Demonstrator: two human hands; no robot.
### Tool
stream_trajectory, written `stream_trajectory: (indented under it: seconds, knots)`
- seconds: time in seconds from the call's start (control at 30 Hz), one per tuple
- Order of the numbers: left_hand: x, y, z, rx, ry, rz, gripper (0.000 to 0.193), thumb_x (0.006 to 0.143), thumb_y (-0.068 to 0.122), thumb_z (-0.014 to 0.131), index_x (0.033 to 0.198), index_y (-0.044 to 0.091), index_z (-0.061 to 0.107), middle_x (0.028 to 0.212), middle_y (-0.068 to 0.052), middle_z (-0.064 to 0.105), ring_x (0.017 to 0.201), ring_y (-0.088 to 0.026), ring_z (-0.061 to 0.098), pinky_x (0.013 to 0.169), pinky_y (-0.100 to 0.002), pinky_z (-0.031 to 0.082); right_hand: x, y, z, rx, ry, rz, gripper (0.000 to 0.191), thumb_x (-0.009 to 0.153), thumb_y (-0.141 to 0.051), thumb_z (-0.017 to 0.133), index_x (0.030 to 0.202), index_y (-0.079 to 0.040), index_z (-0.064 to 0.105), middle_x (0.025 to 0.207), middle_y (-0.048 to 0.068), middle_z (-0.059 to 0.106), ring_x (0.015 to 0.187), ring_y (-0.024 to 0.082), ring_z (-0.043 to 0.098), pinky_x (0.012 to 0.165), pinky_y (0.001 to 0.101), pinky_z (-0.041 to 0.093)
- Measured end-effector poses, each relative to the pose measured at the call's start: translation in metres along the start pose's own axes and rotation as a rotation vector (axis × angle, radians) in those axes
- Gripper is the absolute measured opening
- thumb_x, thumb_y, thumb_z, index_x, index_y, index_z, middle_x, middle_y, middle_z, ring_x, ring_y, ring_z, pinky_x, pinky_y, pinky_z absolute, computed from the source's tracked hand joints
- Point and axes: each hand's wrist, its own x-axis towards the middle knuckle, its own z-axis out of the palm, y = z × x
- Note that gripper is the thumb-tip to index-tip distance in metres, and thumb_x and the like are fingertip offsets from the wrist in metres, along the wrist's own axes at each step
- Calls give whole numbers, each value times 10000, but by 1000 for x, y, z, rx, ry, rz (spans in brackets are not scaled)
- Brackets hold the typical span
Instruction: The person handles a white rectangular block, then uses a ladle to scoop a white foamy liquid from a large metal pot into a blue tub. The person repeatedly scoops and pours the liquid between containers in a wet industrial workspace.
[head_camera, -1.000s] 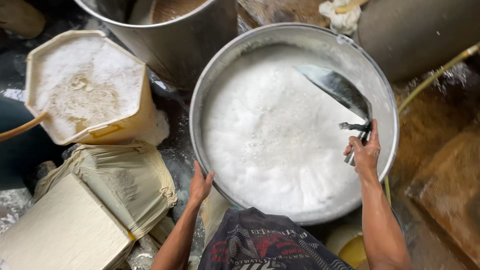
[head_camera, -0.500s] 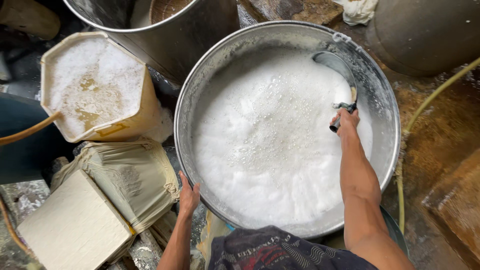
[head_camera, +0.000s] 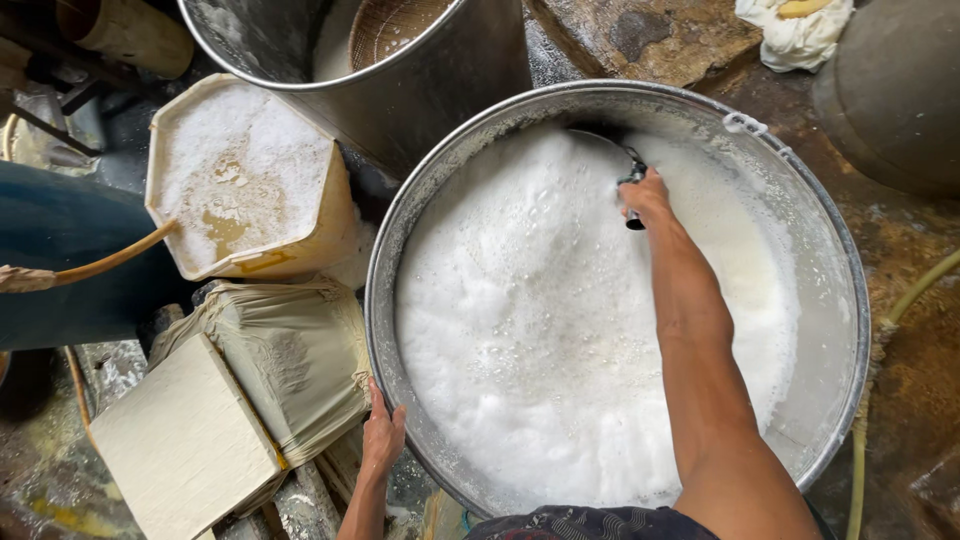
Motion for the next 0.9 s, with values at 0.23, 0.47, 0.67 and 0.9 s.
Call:
stream_trajectory:
  seconds: [0.23, 0.47, 0.67, 0.9]
  knots:
    - [11, -22, 9, -30, 25, 68, 916, 920, 205, 571, 1643, 194, 10, 1365, -321, 583, 1209, -465, 620, 1052, -472, 461, -32, -26, 61, -255, -44, -121, 710, 850, -140, 650, 1501, -119, 366, 1020, 245, 721, 887, 373, 730, 790, 473, 580]
    - [35, -42, 19, 62, 28, 80, 931, 927, 211, 569, 1650, 181, -17, 1352, -314, 603, 1228, -471, 611, 1060, -485, 458, -108, -18, 118, -466, -90, -283, 705, 902, -193, 639, 1536, -173, 329, 1203, 284, 676, 1151, 481, 643, 1005, 552, 518]
    - [38, -40, 21, 63, 34, 61, 949, 924, 248, 578, 1649, 227, -34, 1296, -316, 638, 1197, -494, 619, 1062, -513, 465, -185, 9, 105, -508, -123, -296, 874, 877, -245, 697, 1611, -164, 230, 1213, 283, 677, 1158, 464, 653, 1025, 530, 521]
    - [31, -26, 16, 70, 12, 47, 962, 965, 302, 582, 1646, 254, -96, 1298, -327, 634, 1192, -488, 634, 1062, -519, 475, -256, 61, 46, -593, -96, -173, 940, 883, -315, 691, 1642, -215, 147, 1290, 261, 639, 1218, 438, 620, 1053, 521, 495]
